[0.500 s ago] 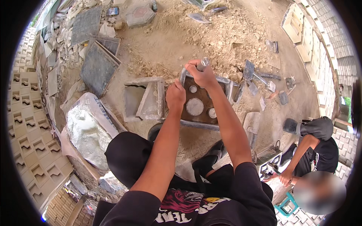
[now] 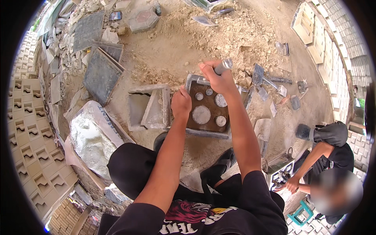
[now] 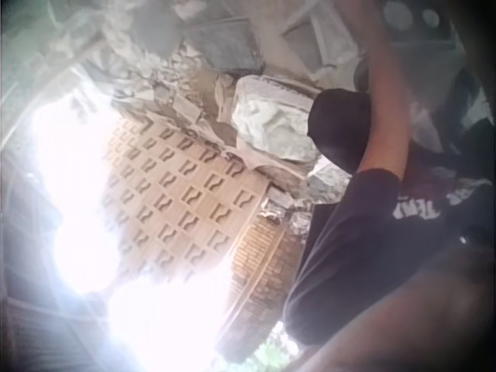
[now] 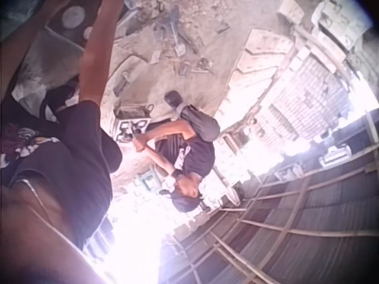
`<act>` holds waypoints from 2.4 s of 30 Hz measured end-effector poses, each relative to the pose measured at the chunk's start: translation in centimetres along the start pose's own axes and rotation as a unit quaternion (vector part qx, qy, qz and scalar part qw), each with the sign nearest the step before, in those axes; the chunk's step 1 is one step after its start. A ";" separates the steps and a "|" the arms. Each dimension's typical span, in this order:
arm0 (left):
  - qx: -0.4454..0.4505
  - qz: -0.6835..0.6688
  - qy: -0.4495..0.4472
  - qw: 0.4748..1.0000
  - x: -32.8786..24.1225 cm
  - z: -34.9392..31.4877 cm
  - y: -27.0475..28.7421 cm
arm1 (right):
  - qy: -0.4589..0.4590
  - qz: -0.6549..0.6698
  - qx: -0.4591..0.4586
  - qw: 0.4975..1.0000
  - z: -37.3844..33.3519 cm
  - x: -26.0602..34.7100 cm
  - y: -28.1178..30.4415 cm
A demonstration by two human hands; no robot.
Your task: The person is manufacturing paving stones by using a tool to smooth material into circular molds within a square frame, then lifting and moving a finished stone slab.
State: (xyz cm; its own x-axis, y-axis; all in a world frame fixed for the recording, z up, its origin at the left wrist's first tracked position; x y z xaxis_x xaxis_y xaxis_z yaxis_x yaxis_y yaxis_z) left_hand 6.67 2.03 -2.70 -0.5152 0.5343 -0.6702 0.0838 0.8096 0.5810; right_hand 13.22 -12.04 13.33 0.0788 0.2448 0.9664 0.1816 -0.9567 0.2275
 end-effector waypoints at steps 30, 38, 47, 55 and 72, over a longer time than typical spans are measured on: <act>-0.021 0.007 -0.022 0.999 -0.9 -0.4 -0.3 | 0.003 -0.064 -0.146 0.987 -6.9 -10.7 10.3; -0.033 0.008 -0.022 0.999 -0.2 0.4 -0.2 | 0.035 -0.001 -0.161 0.986 -7.5 -6.7 10.2; -0.030 0.002 -0.018 0.999 0.6 0.4 -0.5 | 0.224 -0.047 -0.370 0.900 -9.4 -3.5 10.8; -0.038 -0.006 -0.021 0.999 0.3 0.3 -0.4 | 0.093 0.150 -0.387 0.905 -9.8 -3.1 12.3; -0.028 0.000 -0.004 1.000 0.2 0.3 -0.4 | 0.020 0.039 -0.461 0.886 -11.1 -2.8 13.6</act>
State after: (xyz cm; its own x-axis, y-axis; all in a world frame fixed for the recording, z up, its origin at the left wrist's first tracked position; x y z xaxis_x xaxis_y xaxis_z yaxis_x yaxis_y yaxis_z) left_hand 6.81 1.85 -3.21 -0.5086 0.5366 -0.6733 0.0359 0.7945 0.6061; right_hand 4.56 -27.46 15.02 0.0169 0.1846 0.9827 -0.7027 -0.6970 0.1430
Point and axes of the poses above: each hand's wrist, its own z-axis towards the middle knuckle, its own y-axis out of the back of the hand, x = y × z, the point moved 8 cm from there along z, towards the middle knuckle, and after that the axes turned 6 degrees about -z, right-handed, at the moved point
